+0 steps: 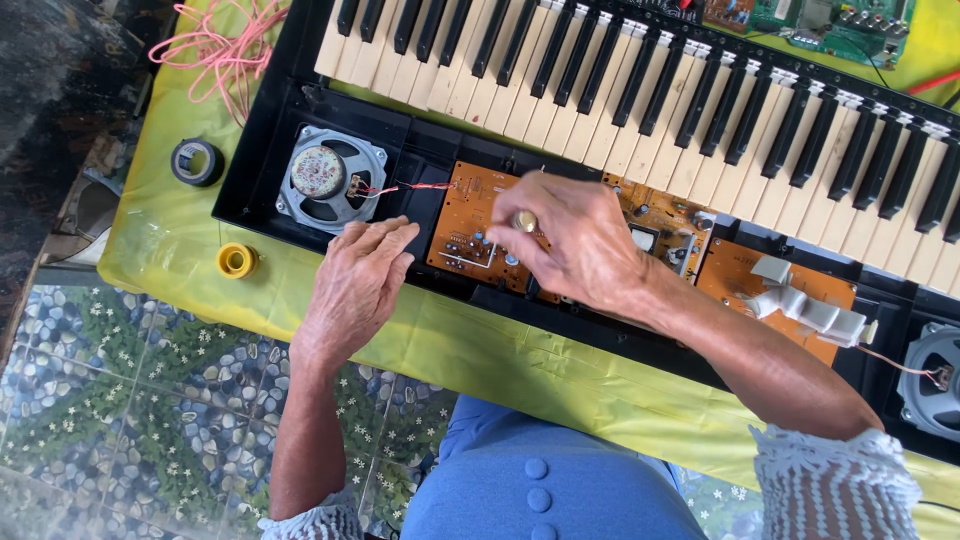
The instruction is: The person uses a screwdriver to work on the circuit board inside an open electronic keyboard. They manipulate wires connected to a speaker and the board, adjusting components and securing connections.
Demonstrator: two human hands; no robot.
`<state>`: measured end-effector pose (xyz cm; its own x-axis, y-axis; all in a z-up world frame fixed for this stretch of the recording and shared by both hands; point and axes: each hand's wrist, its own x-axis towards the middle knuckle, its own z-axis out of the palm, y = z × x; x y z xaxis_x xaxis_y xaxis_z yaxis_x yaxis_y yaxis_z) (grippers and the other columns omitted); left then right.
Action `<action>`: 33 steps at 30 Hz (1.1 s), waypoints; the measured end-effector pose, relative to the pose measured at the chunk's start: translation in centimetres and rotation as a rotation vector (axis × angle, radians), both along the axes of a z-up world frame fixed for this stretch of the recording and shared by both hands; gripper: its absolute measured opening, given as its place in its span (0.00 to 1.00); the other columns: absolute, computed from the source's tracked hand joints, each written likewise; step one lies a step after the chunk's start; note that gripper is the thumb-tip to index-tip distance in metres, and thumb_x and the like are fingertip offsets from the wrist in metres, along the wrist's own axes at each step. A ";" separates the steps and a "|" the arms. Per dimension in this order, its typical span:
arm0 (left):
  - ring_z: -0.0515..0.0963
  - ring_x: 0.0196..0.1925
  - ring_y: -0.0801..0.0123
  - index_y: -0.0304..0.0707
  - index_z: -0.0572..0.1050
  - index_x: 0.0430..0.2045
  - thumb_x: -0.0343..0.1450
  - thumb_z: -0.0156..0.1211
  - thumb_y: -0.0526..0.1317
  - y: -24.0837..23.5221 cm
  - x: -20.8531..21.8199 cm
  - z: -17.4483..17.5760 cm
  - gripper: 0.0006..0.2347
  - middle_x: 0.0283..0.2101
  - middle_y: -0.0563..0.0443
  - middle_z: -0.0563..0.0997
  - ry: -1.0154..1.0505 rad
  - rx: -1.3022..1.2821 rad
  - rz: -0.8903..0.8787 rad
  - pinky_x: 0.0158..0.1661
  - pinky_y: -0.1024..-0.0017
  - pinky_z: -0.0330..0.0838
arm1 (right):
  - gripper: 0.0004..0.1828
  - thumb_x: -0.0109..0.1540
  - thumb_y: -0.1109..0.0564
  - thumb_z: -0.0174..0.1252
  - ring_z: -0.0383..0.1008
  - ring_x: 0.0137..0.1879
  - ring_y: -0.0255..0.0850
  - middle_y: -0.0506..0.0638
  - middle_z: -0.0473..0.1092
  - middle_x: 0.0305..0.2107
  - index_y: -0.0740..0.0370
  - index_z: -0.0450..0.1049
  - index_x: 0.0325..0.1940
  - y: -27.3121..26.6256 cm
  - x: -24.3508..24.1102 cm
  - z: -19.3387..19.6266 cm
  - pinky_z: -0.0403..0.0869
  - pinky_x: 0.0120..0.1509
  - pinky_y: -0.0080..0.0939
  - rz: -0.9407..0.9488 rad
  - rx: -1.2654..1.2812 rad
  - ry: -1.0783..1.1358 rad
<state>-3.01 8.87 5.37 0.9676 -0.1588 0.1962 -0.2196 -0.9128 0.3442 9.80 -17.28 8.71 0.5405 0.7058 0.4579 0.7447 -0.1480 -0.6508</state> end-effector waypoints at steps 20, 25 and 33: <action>0.78 0.56 0.50 0.36 0.78 0.46 0.74 0.59 0.40 -2.1 -3.7 -0.7 0.10 0.50 0.41 0.80 -0.109 -0.020 0.096 0.65 0.52 0.64 | 0.05 0.64 0.53 0.64 0.77 0.36 0.41 0.44 0.71 0.30 0.53 0.75 0.38 -3.2 -2.4 2.7 0.78 0.40 0.37 0.012 -0.145 -0.012; 0.77 0.56 0.50 0.36 0.78 0.45 0.73 0.62 0.40 -3.1 -2.8 -0.5 0.11 0.49 0.42 0.79 -0.141 -0.015 0.096 0.64 0.50 0.64 | 0.06 0.61 0.55 0.67 0.77 0.41 0.37 0.41 0.73 0.37 0.51 0.76 0.39 -4.2 -1.9 1.7 0.79 0.45 0.36 0.003 -0.104 0.153; 0.78 0.53 0.51 0.37 0.78 0.44 0.72 0.63 0.40 -5.0 -1.7 -0.1 0.10 0.47 0.43 0.79 -0.213 -0.047 0.044 0.64 0.49 0.64 | 0.06 0.62 0.50 0.66 0.73 0.39 0.32 0.37 0.69 0.35 0.47 0.76 0.39 -5.0 -2.1 0.0 0.76 0.42 0.30 -0.007 -0.230 0.089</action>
<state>-4.68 3.90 5.30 0.9094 -0.1027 0.4031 -0.2518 -0.9073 0.3368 7.69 -22.24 8.72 0.5770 0.7818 0.2362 0.6843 -0.3049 -0.6624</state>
